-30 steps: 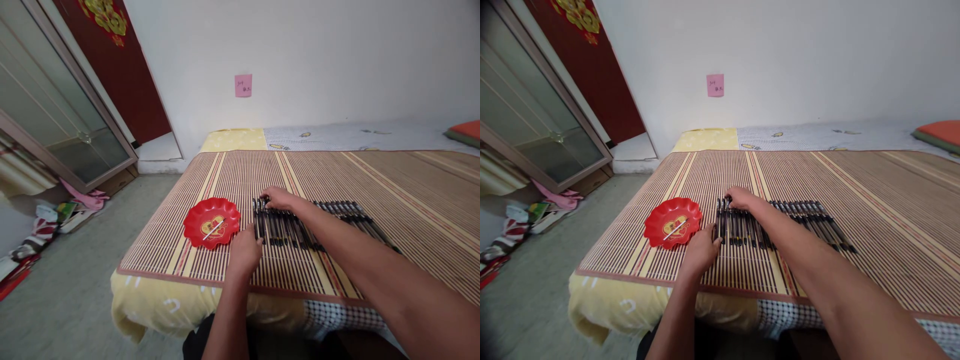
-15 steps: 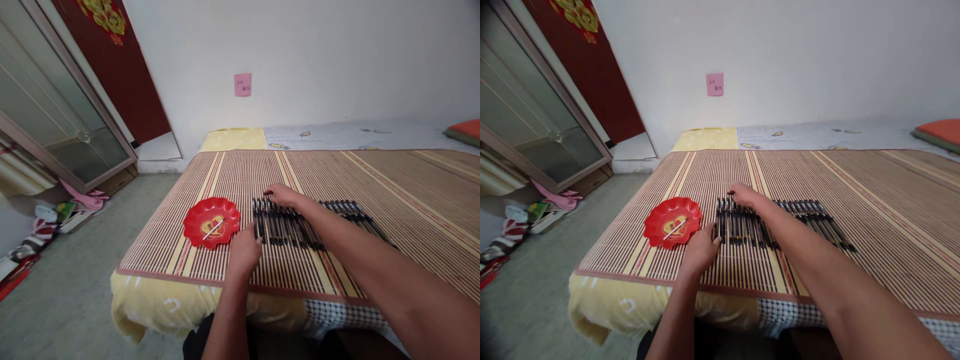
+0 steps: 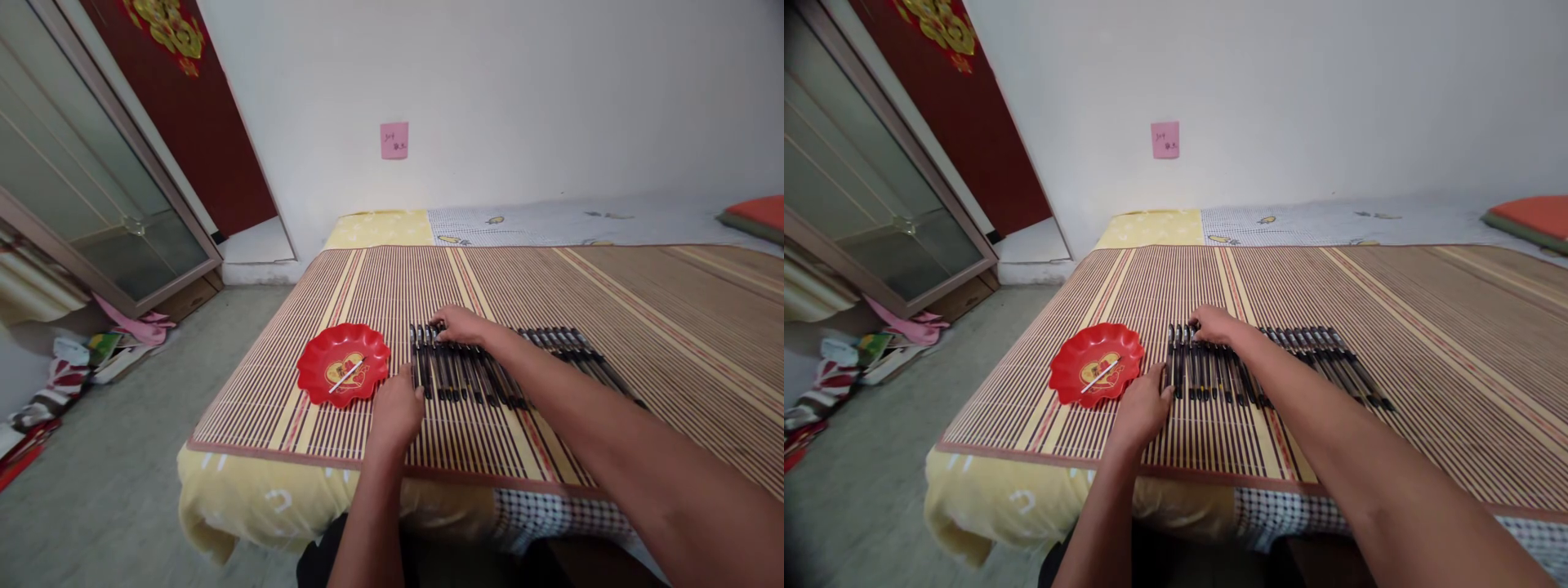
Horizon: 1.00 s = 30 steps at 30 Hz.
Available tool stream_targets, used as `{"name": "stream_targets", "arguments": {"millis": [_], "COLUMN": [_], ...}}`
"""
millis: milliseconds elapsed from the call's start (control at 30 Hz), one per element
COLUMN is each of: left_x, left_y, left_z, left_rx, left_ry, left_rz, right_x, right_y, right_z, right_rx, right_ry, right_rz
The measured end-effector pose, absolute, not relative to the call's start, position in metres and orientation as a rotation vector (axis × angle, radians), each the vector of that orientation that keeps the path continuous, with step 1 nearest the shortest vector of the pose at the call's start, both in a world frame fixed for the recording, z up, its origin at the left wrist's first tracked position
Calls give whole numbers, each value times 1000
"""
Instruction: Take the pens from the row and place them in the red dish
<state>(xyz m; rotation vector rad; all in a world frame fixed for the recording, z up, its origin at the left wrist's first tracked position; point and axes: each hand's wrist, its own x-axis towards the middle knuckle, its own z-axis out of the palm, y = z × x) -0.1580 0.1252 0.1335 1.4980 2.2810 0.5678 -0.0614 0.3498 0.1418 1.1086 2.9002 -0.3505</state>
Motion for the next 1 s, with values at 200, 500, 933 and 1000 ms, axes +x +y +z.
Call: {"name": "stream_targets", "arguments": {"millis": [200, 500, 933, 1000], "left_x": [-158, -158, -160, -160], "left_y": [127, 127, 128, 128], "left_z": [132, 133, 133, 132], "left_rx": [1475, 1483, 1491, 1485], "left_ry": [2304, 2291, 2296, 2296], "left_rz": [532, 546, 530, 526], "right_x": [-59, -46, -47, -47], "right_y": [351, 364, 356, 355], "right_z": [142, 143, 139, 140], "right_rx": [1115, 1215, 1201, 1206], "right_ry": [2898, 2925, 2864, 2861], "right_rz": [-426, -480, -483, -474]}}
